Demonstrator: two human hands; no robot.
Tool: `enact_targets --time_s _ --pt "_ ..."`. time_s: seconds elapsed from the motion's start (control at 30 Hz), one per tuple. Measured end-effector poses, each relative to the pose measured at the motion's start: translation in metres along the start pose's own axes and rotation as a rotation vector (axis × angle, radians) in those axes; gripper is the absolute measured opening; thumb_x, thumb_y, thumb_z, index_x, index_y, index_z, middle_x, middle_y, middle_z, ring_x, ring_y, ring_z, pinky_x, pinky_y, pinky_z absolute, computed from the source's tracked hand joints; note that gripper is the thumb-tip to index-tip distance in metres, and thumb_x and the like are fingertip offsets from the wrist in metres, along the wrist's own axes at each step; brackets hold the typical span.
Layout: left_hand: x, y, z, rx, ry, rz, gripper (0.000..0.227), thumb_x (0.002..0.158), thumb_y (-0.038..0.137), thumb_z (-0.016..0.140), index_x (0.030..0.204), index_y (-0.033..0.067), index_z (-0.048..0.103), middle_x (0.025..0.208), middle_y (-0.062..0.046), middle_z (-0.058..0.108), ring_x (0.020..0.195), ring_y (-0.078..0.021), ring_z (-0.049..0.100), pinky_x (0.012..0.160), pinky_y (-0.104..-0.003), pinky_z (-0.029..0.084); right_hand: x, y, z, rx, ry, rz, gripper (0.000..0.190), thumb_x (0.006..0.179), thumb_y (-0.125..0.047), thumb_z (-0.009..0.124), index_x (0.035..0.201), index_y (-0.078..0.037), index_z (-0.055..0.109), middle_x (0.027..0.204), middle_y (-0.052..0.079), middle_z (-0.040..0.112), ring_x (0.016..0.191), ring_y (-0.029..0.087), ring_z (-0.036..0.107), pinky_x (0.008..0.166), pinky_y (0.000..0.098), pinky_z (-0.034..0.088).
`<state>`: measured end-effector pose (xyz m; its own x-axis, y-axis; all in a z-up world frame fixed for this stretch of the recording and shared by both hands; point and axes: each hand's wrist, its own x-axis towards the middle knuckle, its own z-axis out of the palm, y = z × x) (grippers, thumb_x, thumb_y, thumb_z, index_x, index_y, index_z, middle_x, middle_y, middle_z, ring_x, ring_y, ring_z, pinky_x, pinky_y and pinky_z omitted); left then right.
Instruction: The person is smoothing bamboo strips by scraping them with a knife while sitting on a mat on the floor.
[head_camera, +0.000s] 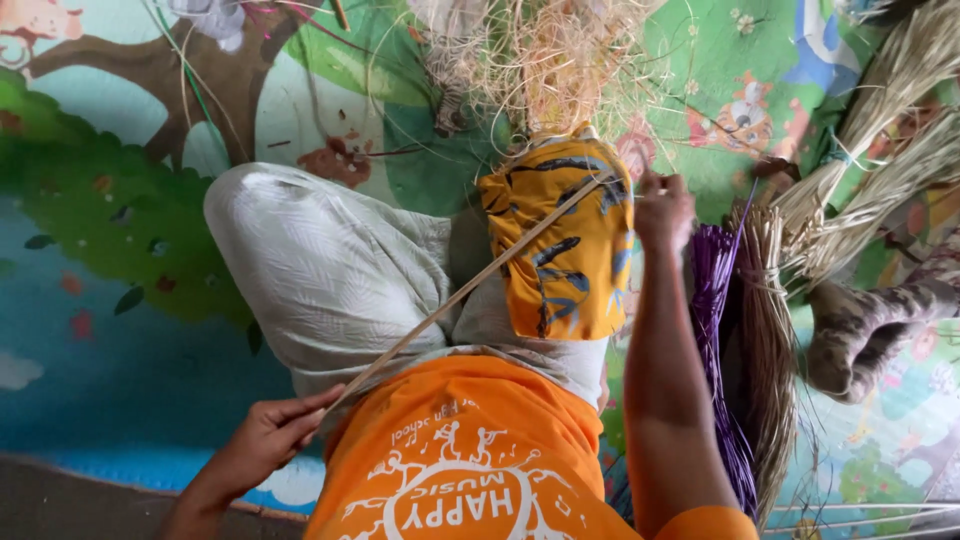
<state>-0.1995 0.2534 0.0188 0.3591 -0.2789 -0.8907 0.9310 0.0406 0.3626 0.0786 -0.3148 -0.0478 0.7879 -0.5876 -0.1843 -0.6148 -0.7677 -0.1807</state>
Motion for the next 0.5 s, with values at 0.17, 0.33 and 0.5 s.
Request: enact_targets --time_s 0.17,0.33,0.5 --pt "0.004 0.030 0.007 0.056 -0.036 0.156 0.042 0.094 0.001 0.066 0.133 0.0062 0.079 0.062 -0.002 0.051 0.056 -0.0119 0.036 0.049 -0.026 0.029 -0.014 -0.034 -0.075 0.754 -0.568 0.290 0.071 0.095 -0.070 0.046 0.132 -0.010 0.057 0.096 0.006 0.055 0.054 0.008 0.041 0.043 0.0257 0.034" --pt "0.017 0.119 0.008 0.267 0.205 0.675 0.037 0.092 -0.004 0.063 0.125 0.0086 0.074 0.053 -0.010 0.062 0.043 -0.0136 0.050 0.038 -0.026 0.044 -0.026 -0.017 -0.075 0.993 -0.557 0.156 0.063 0.104 -0.051 0.069 0.135 0.001 0.052 0.092 0.009 0.055 0.054 0.008 0.044 0.042 0.0228 0.035" --pt "0.031 0.162 0.051 0.331 0.317 0.993 0.040 0.099 -0.005 0.059 0.137 0.0076 0.069 0.058 -0.006 0.064 0.049 -0.0089 0.052 0.046 -0.024 0.048 -0.054 -0.021 -0.080 1.043 -0.592 0.092 0.046 0.109 -0.038 0.061 0.127 0.004 0.060 0.086 0.010 0.057 0.047 0.007 0.038 0.038 0.0225 0.031"
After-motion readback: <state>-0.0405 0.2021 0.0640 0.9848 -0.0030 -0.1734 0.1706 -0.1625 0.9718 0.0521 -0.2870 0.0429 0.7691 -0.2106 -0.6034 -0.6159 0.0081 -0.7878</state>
